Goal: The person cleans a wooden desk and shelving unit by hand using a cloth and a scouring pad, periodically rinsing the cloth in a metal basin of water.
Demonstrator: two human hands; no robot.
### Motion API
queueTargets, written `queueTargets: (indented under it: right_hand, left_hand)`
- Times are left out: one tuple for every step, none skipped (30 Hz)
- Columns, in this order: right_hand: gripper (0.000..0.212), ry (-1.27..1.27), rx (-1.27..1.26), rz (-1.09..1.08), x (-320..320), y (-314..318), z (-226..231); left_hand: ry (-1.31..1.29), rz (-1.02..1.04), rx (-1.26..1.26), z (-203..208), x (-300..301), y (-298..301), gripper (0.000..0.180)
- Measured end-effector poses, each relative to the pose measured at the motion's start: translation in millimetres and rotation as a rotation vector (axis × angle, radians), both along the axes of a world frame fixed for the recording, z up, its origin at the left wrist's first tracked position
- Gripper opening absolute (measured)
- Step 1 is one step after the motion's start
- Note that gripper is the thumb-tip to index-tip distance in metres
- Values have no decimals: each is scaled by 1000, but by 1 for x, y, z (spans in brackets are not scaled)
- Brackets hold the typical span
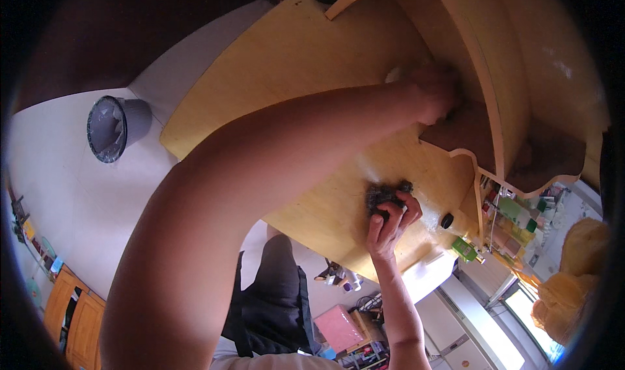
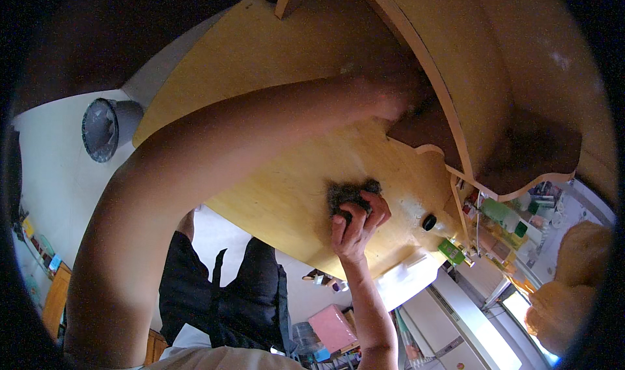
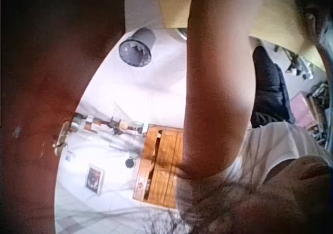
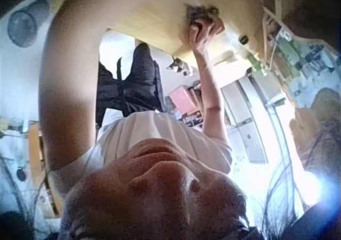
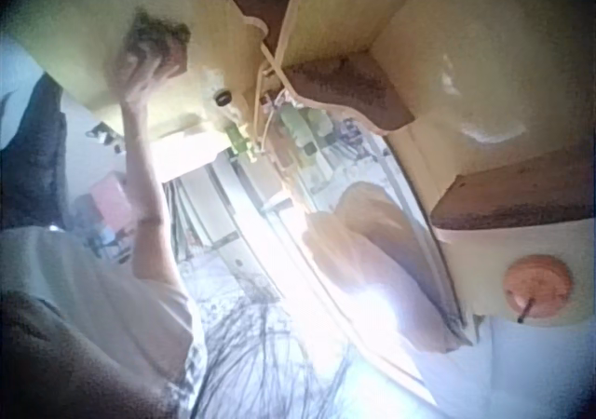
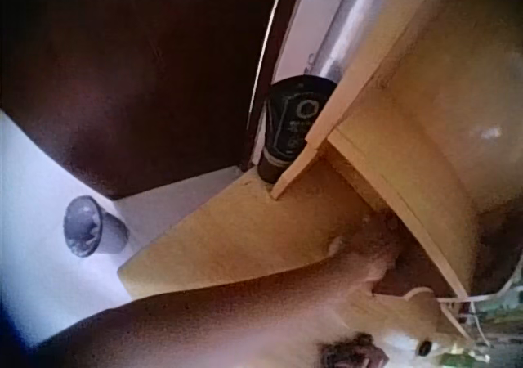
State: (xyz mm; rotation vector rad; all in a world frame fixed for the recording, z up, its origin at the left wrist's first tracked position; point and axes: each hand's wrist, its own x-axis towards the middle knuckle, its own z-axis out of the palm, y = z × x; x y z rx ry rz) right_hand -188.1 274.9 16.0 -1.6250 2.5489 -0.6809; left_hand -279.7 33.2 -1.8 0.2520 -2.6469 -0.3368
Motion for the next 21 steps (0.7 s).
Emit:
queueTargets:
  right_hand:
    - [16, 2, -5, -3, 0, 0, 0]
    - [15, 2, -10, -6, 0, 1, 0]
    - [15, 1, -8, -6, -1, 3, -1]
    - [22, -3, 18, -4, -2, 5, -1]
    - [30, -15, 33, 7, 0, 3, -1]
    - [30, -10, 38, -1, -1, 3, 0]
    - [23, -11, 29, -14, -2, 4, 2]
    - [18, -25, 12, -15, -1, 2, 2]
    - [18, -27, 13, -15, -1, 2, 1]
    - [21, -31, 11, -13, -3, 4, 0]
    - [25, -39, 9, -7, -3, 5, 1]
    - [25, -45, 3, 4, 0, 1, 0]
    - [28, -52, -13, 14, 2, -3, 0]
    - [31, -59, -18, 13, 3, -2, -1]
    - [31, -65, -13, 12, 3, -1, -1]
    - [31, -65, -3, 14, 4, -1, -1]
    - [31, -57, 5, 15, 2, -2, 0]
    - [31, -55, 6, 13, 1, -1, 0]
    - [30, -49, 6, 4, 0, 0, 0]
    - [28, -42, 6, -1, -1, 1, 1]
    - [28, -38, 9, 2, -2, 3, 0]
  left_hand:
    - [-172, -39, 34, 7, 3, -8, 30]
    - [-260, -58, 52, 12, 9, -16, 30]
    - [-347, -79, 71, 17, 15, -24, 30]
    - [-282, -38, 79, 18, 25, -35, 35]
    - [-226, 15, 77, 20, 42, -52, 41]
    - [-155, 49, 86, 20, 52, -62, 47]
    - [-80, 79, 100, 21, 55, -68, 53]
    - [-18, 123, 105, 24, 58, -73, 60]
    - [-20, 123, 106, 28, 56, -70, 60]
    - [-262, 20, 161, 33, 52, -63, 43]
    - [-506, -81, 215, 37, 49, -55, 28]
    - [-512, -68, 212, 33, 43, -48, 28]
    - [-436, -87, 155, 25, 34, -36, 29]
    - [-360, -120, 105, 20, 29, -26, 31]
    - [-366, -121, 110, 14, 26, -21, 31]
    - [-245, -110, 157, 7, 24, -18, 30]
    - [-118, -101, 199, 5, 20, -16, 30]
    - [-116, -103, 200, 4, 17, -14, 30]
    - [-123, -130, 170, 4, 13, -13, 28]
    - [-128, -153, 142, 4, 8, -11, 26]
    - [-133, -176, 113, 4, 4, -10, 24]
